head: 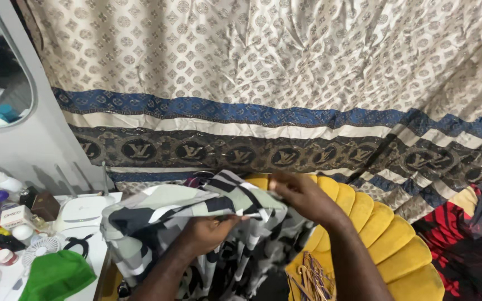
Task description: The person picks up shirts from a pile on a yellow chair, places each on a hanger, and hangs them on a wall-mounted rod. They handle a blue button-up shirt, a white t-shirt, and a patterned button-up shirt, adjusting collars and sleeves before hanging each item.
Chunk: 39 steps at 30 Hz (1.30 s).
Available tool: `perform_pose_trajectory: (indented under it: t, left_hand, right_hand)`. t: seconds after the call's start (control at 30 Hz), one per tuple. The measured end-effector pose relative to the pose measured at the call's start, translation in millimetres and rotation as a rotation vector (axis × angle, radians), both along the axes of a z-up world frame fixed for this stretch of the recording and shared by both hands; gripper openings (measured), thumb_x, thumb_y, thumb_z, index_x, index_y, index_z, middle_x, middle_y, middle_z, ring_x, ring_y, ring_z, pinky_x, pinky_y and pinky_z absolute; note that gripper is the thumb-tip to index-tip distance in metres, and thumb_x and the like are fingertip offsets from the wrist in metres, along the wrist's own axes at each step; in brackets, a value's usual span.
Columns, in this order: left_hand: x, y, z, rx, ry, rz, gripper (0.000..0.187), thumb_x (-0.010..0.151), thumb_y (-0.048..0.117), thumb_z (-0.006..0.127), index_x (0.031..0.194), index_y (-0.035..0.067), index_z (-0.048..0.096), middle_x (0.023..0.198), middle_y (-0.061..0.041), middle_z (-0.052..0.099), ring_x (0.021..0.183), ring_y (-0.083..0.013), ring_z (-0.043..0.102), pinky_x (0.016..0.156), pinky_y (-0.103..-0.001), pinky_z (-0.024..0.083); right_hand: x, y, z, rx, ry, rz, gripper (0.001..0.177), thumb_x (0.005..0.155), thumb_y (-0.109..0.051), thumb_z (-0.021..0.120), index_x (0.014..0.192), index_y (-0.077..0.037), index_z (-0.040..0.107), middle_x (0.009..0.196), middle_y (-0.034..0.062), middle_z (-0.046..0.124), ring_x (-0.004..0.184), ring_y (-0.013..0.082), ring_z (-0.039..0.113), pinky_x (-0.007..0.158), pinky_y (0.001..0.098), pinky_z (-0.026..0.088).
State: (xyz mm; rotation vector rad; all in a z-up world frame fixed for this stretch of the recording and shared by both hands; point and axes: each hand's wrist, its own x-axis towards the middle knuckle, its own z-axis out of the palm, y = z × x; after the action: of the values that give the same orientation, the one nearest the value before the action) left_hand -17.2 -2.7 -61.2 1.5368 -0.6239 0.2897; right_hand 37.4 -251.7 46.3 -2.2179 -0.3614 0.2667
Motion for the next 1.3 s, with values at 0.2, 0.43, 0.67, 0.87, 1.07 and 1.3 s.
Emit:
perform_pose_trajectory:
  t: [0.2, 0.43, 0.67, 0.87, 1.07, 1.3]
  left_hand:
    - [6.6, 4.2, -5.9, -0.01, 0.072, 0.001, 0.01, 0.092, 0.007, 0.071, 0.1, 0.002, 0.074, 0.096, -0.007, 0.079, 0.09, -0.0123, 0.076, 0.079, -0.029, 0.065]
    - [-14.2, -3.4, 47.3, 0.032, 0.297, 0.352, 0.044, 0.097, 0.022, 0.075, 0.066, 0.002, 0.05, 0.057, -0.006, 0.045, 0.053, -0.0134, 0.037, 0.049, -0.032, 0.03]
    - [-54.0, 6.4, 163.0, 0.299, -0.727, 0.947, 0.034, 0.092, 0.024, 0.076, 0.114, 0.001, 0.062, 0.103, -0.011, 0.068, 0.091, -0.0292, 0.067, 0.081, -0.042, 0.052]
    - [-0.4, -8.3, 208.2, 0.402, -0.464, 0.626, 0.037, 0.098, 0.029, 0.069, 0.121, 0.001, 0.062, 0.097, -0.016, 0.072, 0.084, -0.0308, 0.072, 0.067, -0.043, 0.055]
    - [10.7, -29.4, 201.0, 0.414, -0.406, 0.605, 0.024, 0.101, 0.029, 0.067, 0.106, 0.006, 0.066, 0.077, -0.015, 0.069, 0.071, -0.0314, 0.069, 0.062, -0.045, 0.05]
    - [5.3, 2.4, 213.3, 0.64, -0.311, 0.58, 0.042, 0.092, 0.044, 0.071, 0.117, 0.01, 0.068, 0.084, -0.011, 0.074, 0.077, -0.0282, 0.071, 0.084, -0.051, 0.052]
  right_hand:
    - [14.1, 1.1, -7.7, 0.051, 0.018, -0.038, 0.027, 0.096, -0.02, 0.062, 0.11, -0.001, 0.074, 0.099, 0.016, 0.079, 0.086, 0.0216, 0.073, 0.081, 0.0359, 0.062]
    - [-2.4, -8.5, 48.8, 0.14, -0.708, -0.238, 0.014, 0.097, -0.013, 0.07, 0.097, 0.001, 0.071, 0.076, 0.0086, 0.067, 0.066, 0.015, 0.06, 0.061, 0.0307, 0.049]
    - [-29.2, 0.7, 86.8, 0.051, -1.131, -0.158, 0.013, 0.092, -0.004, 0.075, 0.1, 0.002, 0.068, 0.081, 0.0118, 0.061, 0.069, 0.0194, 0.059, 0.063, 0.033, 0.047]
    - [-34.7, 12.1, 101.1, 0.281, -0.736, -0.037, 0.011, 0.09, -0.008, 0.069, 0.1, -0.003, 0.068, 0.088, 0.0079, 0.065, 0.079, 0.015, 0.066, 0.072, 0.0313, 0.057]
    - [-11.6, 26.9, 153.2, 0.214, -0.819, 0.19, 0.022, 0.106, -0.024, 0.058, 0.106, -0.005, 0.069, 0.094, 0.0063, 0.063, 0.086, 0.0169, 0.059, 0.075, 0.0358, 0.05]
    - [6.4, 30.6, 187.3, 0.287, -0.822, -0.028, 0.038, 0.113, -0.025, 0.053, 0.082, -0.006, 0.062, 0.077, 0.0055, 0.055, 0.067, 0.0152, 0.051, 0.061, 0.0332, 0.048]
